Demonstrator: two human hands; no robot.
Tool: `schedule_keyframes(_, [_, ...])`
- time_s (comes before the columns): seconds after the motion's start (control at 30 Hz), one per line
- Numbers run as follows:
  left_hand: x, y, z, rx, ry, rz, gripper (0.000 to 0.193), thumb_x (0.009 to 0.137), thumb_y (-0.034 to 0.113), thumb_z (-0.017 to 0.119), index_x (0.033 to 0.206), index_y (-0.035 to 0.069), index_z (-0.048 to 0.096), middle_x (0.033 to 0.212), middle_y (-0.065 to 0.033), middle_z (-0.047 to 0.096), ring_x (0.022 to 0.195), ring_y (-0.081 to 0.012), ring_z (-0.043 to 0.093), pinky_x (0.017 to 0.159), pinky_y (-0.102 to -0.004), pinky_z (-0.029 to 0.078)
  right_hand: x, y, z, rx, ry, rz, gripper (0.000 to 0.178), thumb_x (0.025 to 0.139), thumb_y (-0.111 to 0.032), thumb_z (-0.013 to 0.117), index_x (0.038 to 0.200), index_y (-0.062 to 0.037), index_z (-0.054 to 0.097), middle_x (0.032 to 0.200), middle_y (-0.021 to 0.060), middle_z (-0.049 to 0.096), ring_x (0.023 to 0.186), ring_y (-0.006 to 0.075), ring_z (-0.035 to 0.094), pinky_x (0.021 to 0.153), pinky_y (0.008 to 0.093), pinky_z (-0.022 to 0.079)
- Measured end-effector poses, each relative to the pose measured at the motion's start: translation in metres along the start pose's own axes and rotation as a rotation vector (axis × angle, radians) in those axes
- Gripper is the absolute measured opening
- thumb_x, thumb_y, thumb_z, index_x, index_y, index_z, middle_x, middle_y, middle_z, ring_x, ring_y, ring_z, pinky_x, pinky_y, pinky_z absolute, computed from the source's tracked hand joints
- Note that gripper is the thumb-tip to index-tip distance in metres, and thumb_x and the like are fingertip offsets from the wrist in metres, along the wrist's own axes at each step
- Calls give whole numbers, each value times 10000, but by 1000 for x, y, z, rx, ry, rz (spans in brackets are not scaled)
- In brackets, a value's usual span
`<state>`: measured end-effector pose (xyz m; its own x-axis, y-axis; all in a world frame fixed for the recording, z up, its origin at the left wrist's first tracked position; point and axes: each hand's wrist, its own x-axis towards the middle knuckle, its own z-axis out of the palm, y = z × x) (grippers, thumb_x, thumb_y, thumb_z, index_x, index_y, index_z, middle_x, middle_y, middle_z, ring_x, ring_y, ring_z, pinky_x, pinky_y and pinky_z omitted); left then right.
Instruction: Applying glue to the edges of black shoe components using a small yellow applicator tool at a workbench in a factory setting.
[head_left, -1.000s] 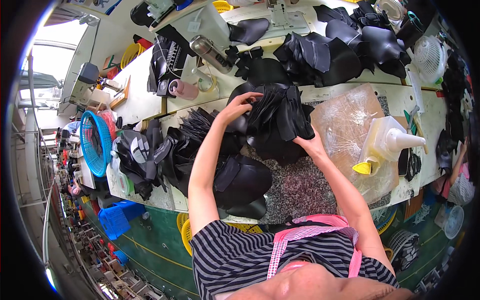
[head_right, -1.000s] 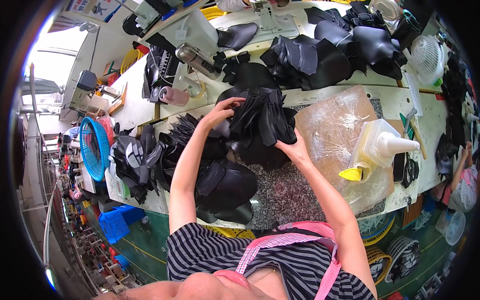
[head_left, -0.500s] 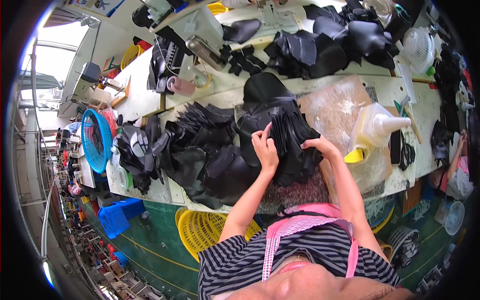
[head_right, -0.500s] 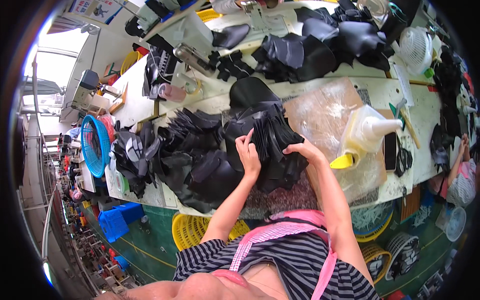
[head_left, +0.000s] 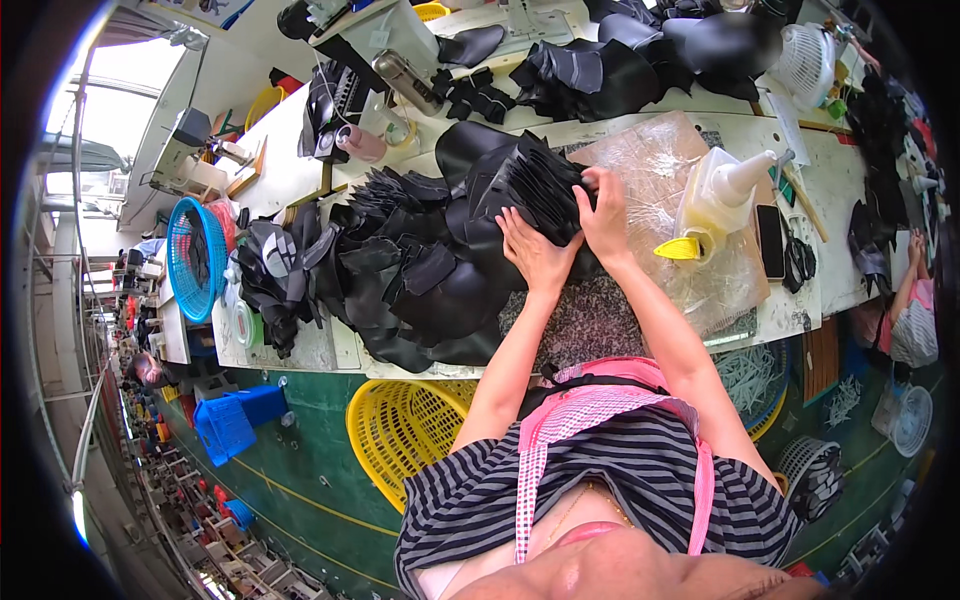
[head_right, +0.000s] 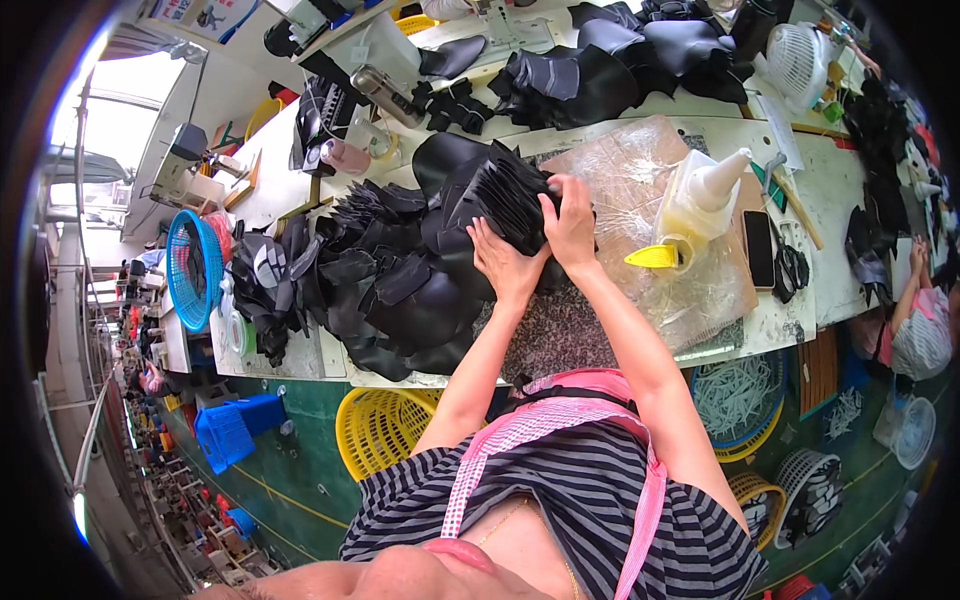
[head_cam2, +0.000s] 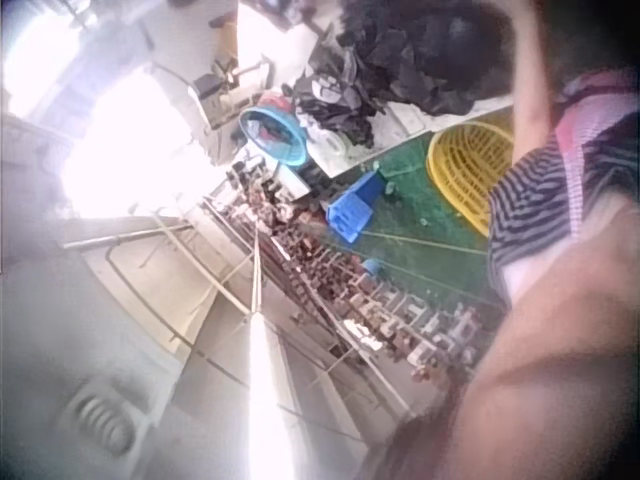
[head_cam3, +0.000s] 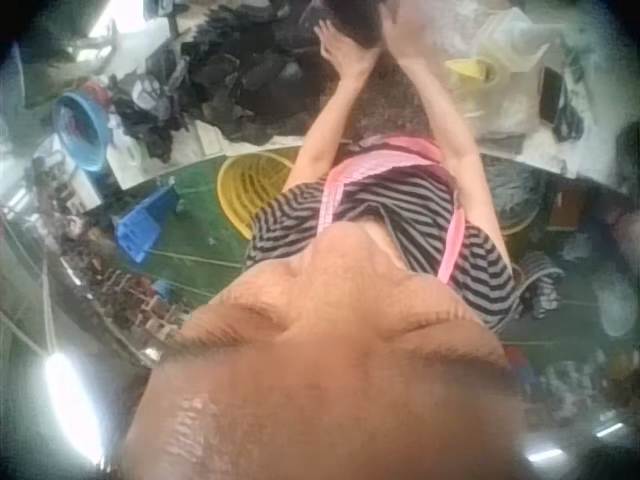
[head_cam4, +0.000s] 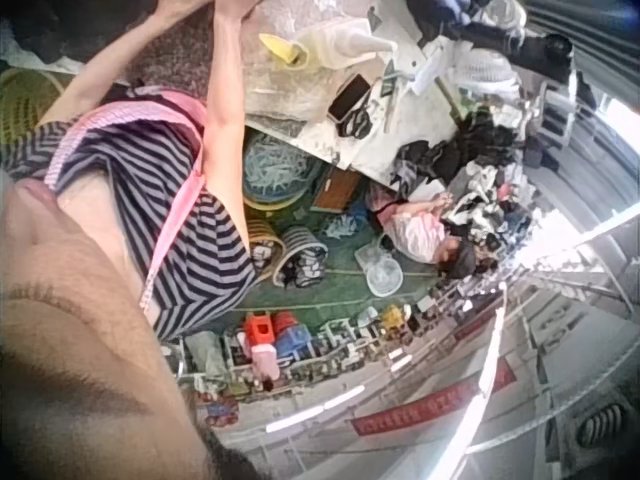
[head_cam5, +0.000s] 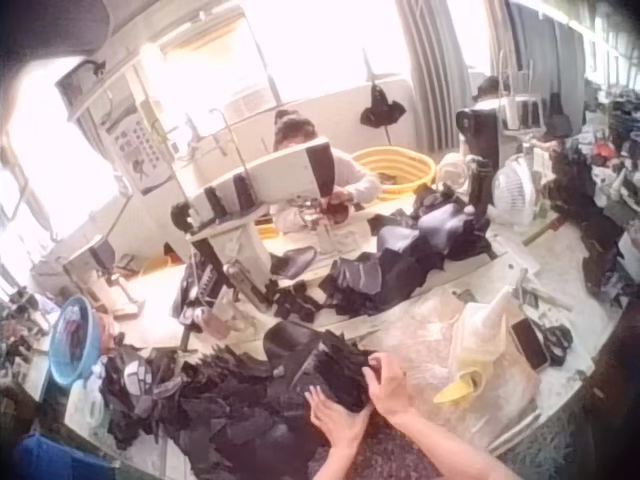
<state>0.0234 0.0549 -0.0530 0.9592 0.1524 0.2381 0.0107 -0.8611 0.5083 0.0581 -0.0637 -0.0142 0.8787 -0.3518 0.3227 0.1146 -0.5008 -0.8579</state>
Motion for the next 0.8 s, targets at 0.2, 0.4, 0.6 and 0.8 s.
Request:
schedule_keyframes(0.2, [0,-10,2,-50,63,74,1118,655,441,839,1455,-87,264,1523,-250,326,1451,-342,272,1132,-477,244,-5,-9,15,102,-399,119,785,748,-490,780,1251,66,548,1069,291,664,1037,386,663,886,415,527])
schedule_keyframes(0.4, [-22,-34,-33,-371,-124,89,1291,495,448,922,1475,-88,274,1518,-235,364,1403,-317,374,1102,-419,301,-19,-10,34,-52,-502,236,963,592,-435,809,1301,136,493,1148,334,625,1146,387,609,982,418,497])
schedule_keyframes(0.6, [-86,-18,-118,-228,-273,375,928,706,427,812,1446,18,429,1486,-150,449,1348,-278,416,1065,-409,272,-93,26,-32,424,-569,434,636,679,-254,803,1191,75,620,1092,183,696,982,241,673,915,344,517])
schedule_keyframes(0.8, [-155,-11,-53,-189,-478,466,489,896,180,634,1375,176,537,1540,-72,388,1462,-315,265,1081,-489,250,-173,66,-117,426,-422,591,464,770,-199,790,1141,35,640,1012,104,709,909,177,663,852,325,533])
